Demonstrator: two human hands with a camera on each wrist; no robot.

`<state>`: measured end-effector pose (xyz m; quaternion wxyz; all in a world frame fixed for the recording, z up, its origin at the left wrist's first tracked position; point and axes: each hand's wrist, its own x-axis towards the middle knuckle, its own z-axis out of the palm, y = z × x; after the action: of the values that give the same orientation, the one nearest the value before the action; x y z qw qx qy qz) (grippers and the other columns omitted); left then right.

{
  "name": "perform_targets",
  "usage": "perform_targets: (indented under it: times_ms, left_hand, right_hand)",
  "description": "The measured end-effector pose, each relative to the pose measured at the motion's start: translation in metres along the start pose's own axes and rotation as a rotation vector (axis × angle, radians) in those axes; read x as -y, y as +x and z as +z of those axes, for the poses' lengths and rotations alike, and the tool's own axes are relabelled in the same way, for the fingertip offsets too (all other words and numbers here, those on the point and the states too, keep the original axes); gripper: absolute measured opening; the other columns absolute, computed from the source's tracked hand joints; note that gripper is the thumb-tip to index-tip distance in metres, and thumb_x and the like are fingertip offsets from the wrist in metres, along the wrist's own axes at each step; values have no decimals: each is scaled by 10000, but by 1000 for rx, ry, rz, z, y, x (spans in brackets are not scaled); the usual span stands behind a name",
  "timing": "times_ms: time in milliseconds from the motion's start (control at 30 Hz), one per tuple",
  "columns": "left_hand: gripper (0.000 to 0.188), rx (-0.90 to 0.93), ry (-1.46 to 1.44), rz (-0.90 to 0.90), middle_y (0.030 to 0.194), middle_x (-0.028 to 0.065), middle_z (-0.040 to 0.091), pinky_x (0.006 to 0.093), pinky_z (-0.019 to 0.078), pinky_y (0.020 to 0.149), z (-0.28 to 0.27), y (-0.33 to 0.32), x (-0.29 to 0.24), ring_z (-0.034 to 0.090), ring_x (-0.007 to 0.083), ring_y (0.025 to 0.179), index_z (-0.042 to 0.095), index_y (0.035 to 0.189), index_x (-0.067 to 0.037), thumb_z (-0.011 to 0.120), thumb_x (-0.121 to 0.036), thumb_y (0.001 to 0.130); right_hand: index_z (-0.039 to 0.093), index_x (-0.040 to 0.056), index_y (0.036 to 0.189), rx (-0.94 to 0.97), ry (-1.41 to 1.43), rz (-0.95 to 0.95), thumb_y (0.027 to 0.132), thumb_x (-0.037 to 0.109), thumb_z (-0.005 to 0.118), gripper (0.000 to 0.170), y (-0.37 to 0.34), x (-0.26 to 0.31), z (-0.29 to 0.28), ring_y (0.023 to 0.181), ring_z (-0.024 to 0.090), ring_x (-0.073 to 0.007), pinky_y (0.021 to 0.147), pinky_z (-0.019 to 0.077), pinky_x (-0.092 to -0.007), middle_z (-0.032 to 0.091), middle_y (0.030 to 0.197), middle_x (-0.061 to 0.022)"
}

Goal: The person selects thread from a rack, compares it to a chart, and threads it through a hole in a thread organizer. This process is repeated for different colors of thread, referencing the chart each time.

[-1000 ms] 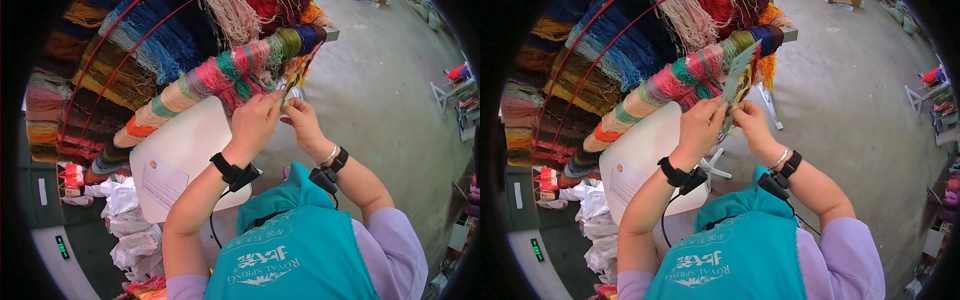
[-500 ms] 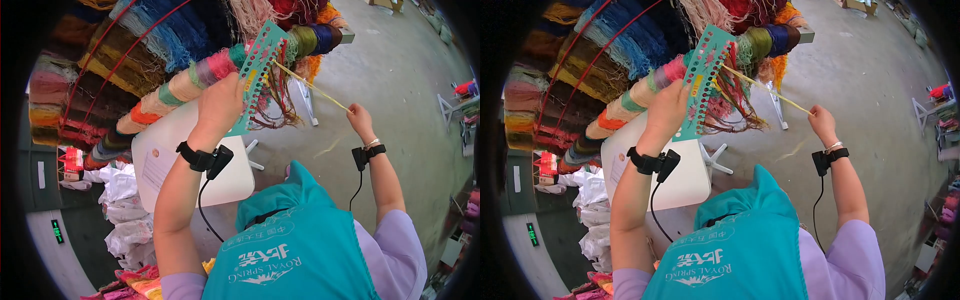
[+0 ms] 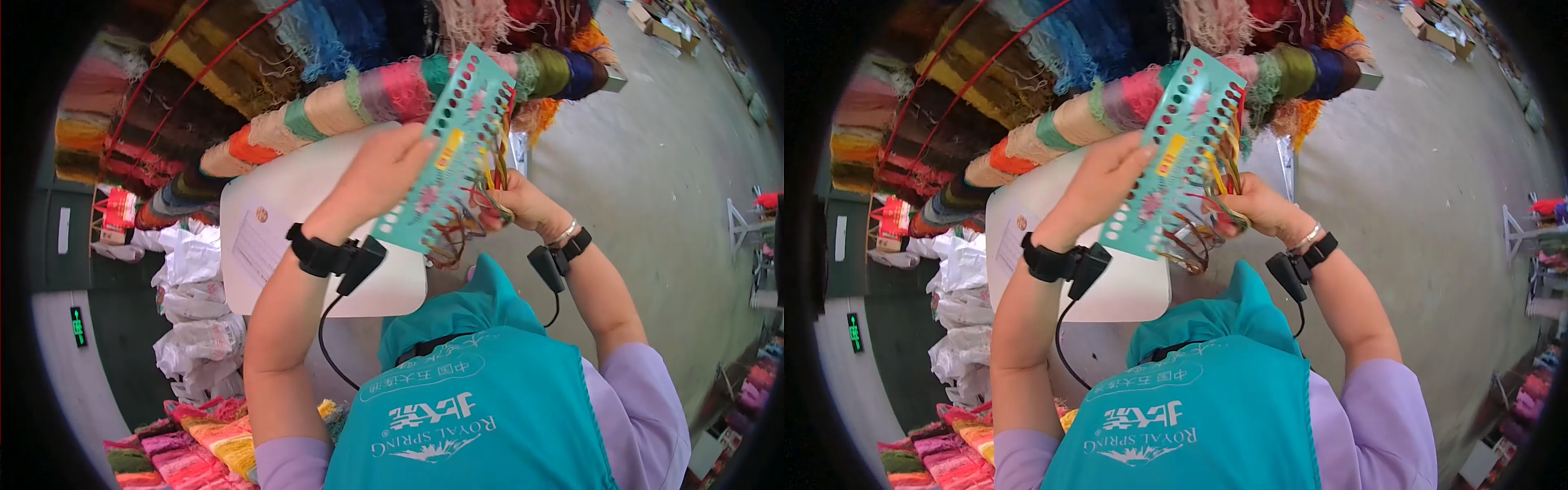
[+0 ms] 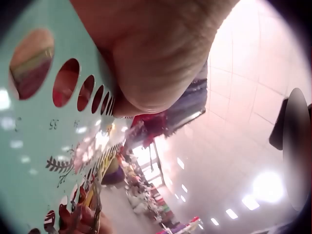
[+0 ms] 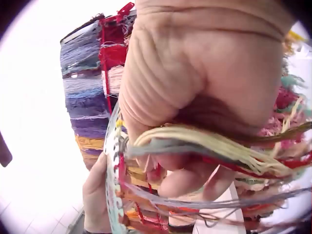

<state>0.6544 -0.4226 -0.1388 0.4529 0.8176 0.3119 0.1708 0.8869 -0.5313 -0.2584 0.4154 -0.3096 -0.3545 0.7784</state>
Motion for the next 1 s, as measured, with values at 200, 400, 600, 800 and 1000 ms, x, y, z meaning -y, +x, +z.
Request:
perform_targets:
  times_ms: [200,400,600,800,1000]
  left_hand:
    - [306,-118,87,-335,779,-41,558,233,441,598,-50,-48,31,503,49,687,674,1076,-2,537,-273,1040]
    - [288,-282,-33,-365,775,-49,546,218,436,591,-64,-71,55,499,37,682,679,1041,-33,551,-291,1035]
    - [283,-402,-168,-381,799,-56,553,208,434,618,-64,-78,63,501,28,714,677,1077,-41,549,-290,1037]
    - [308,-418,-419,-301,907,-27,652,213,473,689,-51,-72,65,564,31,771,676,1125,1,532,-261,1049]
    - [283,-534,-506,-328,860,-21,638,238,465,667,-69,-109,60,552,48,737,675,1046,-10,521,-247,1045]
  right_hand:
    - [649,89,979,-374,-318,78,981,224,667,137,-9,-13,-50,538,405,-16,536,379,-197,525,756,83]
    - [668,86,937,-466,-183,59,958,188,686,106,-21,-29,-116,581,402,-8,517,318,-188,539,749,90]
    - [535,0,1353,-555,-924,-128,821,256,814,653,1,-48,-129,1083,594,-220,931,465,-321,633,1189,-114]
    - [347,6,1512,-190,-1190,-601,746,217,848,939,73,-33,60,1316,506,-321,1095,406,-401,579,1347,-209]
    - [549,19,1338,-253,-910,-241,841,-4,621,503,114,-60,21,995,633,-174,877,512,-323,711,1091,-148]
